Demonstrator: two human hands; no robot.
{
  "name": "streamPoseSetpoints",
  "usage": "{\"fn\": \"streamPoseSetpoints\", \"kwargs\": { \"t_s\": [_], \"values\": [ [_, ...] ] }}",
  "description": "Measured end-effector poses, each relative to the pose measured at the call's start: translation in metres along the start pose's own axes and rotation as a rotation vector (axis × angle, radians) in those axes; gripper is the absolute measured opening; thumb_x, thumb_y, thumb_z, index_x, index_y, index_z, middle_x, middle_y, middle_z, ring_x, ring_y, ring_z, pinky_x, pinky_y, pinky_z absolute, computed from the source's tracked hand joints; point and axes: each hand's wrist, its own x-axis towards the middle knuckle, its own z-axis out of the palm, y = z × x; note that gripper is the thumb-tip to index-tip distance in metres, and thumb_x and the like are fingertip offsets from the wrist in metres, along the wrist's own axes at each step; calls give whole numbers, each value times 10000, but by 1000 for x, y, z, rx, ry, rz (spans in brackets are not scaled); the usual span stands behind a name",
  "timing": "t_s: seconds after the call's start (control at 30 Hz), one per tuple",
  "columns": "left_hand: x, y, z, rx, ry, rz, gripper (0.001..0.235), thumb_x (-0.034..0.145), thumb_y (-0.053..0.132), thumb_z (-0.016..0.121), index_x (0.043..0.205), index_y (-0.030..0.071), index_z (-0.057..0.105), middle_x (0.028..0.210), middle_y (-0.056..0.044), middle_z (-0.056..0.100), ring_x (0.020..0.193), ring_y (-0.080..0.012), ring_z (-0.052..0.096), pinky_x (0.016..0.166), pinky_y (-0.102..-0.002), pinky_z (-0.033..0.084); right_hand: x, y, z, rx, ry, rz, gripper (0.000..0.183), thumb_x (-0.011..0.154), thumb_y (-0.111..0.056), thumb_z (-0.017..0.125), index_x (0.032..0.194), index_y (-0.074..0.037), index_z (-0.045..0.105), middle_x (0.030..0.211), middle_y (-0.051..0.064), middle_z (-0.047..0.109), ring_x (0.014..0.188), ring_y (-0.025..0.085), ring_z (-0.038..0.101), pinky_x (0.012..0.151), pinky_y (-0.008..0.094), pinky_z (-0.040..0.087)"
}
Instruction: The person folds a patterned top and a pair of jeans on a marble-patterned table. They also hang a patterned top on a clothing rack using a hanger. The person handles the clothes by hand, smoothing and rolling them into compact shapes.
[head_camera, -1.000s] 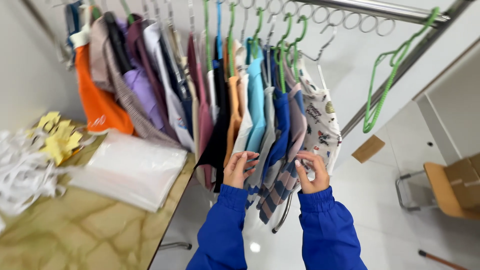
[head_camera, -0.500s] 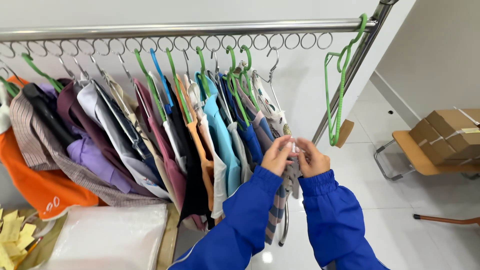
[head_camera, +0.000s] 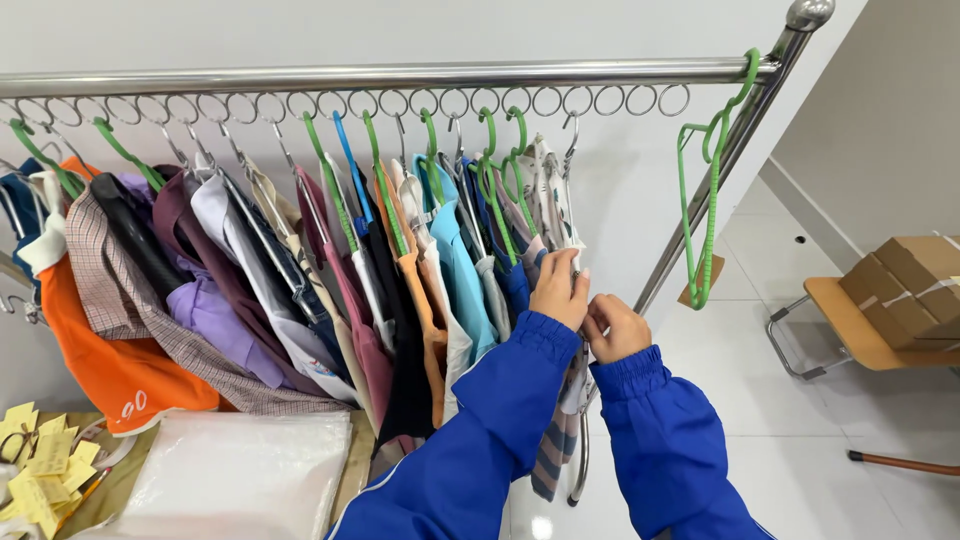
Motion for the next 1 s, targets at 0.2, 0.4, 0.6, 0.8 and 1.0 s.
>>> {"fn": "streamPoseSetpoints", "kwargs": {
  "t_s": [0.2, 0.4, 0.6, 0.8, 1.0],
  "values": [
    [-12, 18, -19, 120, -159, 9, 550, 1024, 225, 424, 1555, 168, 293, 1621, -40, 272, 1375, -340, 499, 1099, -509, 488, -34, -34, -26, -109, 55, -182, 140, 929, -180, 617, 804, -213, 565, 683, -14, 495, 678, 242, 654, 621, 364, 573],
    [-21, -7, -8, 262, -151, -81, 414, 998, 421, 475, 1346, 226, 364, 1314, -99, 622, 1131, -340, 682, 946, -494, 564, -61, -32, -32, -99, -44, -237, 106, 896, -232, 617, 820, -228, 543, 712, -8, 494, 703, 261, 658, 619, 405, 578],
    [-74, 27, -44, 392, -218, -60, 276, 996, 508, 395, 1022, 241, 459, 1026, -43, 680, 944, -342, 728, 800, -480, 575, -89, -20, -32, -157, -455, 19, 136, 857, -338, 630, 877, -231, 548, 795, 15, 577, 849, 292, 696, 780, 448, 596],
    [-135, 21, -37, 495, -362, -36, 352, 1012, 494, 373, 955, 198, 556, 932, -117, 736, 921, -382, 736, 788, -494, 582, -137, -36, -41, -115, -672, 154, 222, 794, -369, 688, 844, -179, 584, 787, 14, 639, 908, 259, 718, 828, 409, 588],
    [-185, -8, -7, 437, -295, 25, 176, 1013, 338, 506, 1110, 190, 512, 1105, -66, 617, 930, -317, 717, 773, -449, 604, -164, -19, -50, -51, -593, 182, 217, 790, -380, 670, 841, -206, 549, 785, 22, 678, 923, 279, 722, 839, 442, 569]
  ]
}}
